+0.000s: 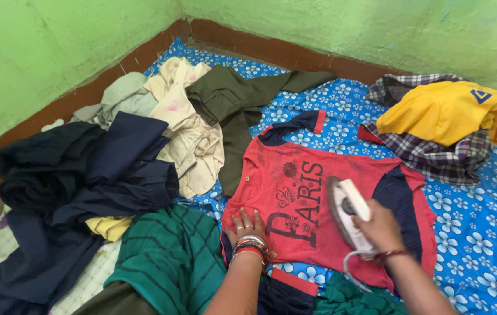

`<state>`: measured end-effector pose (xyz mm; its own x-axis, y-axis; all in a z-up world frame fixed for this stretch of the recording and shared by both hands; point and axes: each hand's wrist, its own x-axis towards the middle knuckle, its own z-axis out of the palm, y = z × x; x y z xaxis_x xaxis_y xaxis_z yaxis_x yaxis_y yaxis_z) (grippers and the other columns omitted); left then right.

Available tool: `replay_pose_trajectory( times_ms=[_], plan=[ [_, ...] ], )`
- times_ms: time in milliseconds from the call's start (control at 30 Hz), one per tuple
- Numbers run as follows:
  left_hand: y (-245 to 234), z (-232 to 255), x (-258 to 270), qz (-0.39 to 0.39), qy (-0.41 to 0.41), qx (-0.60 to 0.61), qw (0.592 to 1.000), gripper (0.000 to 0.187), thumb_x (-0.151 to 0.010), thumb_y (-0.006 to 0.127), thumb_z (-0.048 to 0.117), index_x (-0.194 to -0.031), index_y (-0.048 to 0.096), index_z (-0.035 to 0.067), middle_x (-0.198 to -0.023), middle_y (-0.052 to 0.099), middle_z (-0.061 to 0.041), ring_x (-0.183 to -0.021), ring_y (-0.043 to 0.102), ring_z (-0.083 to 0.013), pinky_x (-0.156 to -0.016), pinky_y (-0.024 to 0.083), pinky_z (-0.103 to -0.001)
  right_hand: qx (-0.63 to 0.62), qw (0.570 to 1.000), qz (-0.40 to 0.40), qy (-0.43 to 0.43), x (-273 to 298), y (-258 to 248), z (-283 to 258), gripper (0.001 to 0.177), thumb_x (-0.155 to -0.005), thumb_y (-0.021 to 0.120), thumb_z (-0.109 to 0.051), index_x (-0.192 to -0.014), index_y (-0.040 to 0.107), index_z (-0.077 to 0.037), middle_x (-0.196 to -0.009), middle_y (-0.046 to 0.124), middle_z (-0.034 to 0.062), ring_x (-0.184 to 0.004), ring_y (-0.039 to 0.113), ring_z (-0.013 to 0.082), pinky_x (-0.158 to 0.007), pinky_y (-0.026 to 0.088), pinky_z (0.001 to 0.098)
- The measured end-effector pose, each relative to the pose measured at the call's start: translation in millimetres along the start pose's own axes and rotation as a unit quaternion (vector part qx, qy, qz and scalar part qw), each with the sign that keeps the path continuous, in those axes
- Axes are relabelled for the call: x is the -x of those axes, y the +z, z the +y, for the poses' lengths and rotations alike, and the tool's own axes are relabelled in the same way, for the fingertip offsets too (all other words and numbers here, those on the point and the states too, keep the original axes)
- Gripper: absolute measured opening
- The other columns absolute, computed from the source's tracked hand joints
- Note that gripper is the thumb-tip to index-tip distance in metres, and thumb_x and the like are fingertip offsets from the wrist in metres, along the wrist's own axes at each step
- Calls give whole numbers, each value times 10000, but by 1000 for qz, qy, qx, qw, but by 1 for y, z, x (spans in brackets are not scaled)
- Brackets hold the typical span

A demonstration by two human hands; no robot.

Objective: The person irons a red t-shirt and a pair of dark blue trousers on a bed using a white electric iron. They smooth the fabric with their hands, move the iron back and forth, and fold the items after ironing.

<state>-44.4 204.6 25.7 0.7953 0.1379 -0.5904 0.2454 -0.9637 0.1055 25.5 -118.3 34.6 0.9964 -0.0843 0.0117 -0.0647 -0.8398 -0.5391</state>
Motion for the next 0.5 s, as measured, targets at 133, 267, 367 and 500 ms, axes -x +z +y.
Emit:
replay_pose_trajectory(
  times_ms=[133,267,367,500],
  plan=[
    [5,3,1,5,-2,-6,1000,1466,-664,891,659,-1655,-89,203,-1715,-147,-218,-1575,-23,-463,-1192,153,-710,-99,995,-20,-25,50,34,-56,373,-781,773,-250,-1093,667,-75,-891,767,193,-843,777,355,-760,567,458],
    [0,8,-5,-20,-19,-25,999,1486,-633,938,603,-1671,-43,191,-1726,-78,-226,-1577,21,-469,-1162,229,-707,-41,997,-55,-36,63,56,-107,350,-822,763,-296,-1085,658,-91,-922,744,209,-906,729,392,-793,549,500],
    [-1,15,-13,1,-39,-38,999,1440,-652,918,617,-1661,-9,172,-1721,-56,-237,-1555,58,-511,-1123,266,-736,-22,999,-41,-6,50,60,-117,341,-866,745,-315,-1097,638,-87,-984,733,228,-971,706,425,-816,543,523],
    [-3,16,-13,-7,-44,-39,998,1487,-600,945,611,-1663,-4,184,-1727,-42,-216,-1557,85,-506,-1114,293,-735,1,999,-29,24,21,53,-99,385,-866,753,-303,-1108,613,-39,-1009,715,262,-990,693,452,-828,533,538]
  ],
)
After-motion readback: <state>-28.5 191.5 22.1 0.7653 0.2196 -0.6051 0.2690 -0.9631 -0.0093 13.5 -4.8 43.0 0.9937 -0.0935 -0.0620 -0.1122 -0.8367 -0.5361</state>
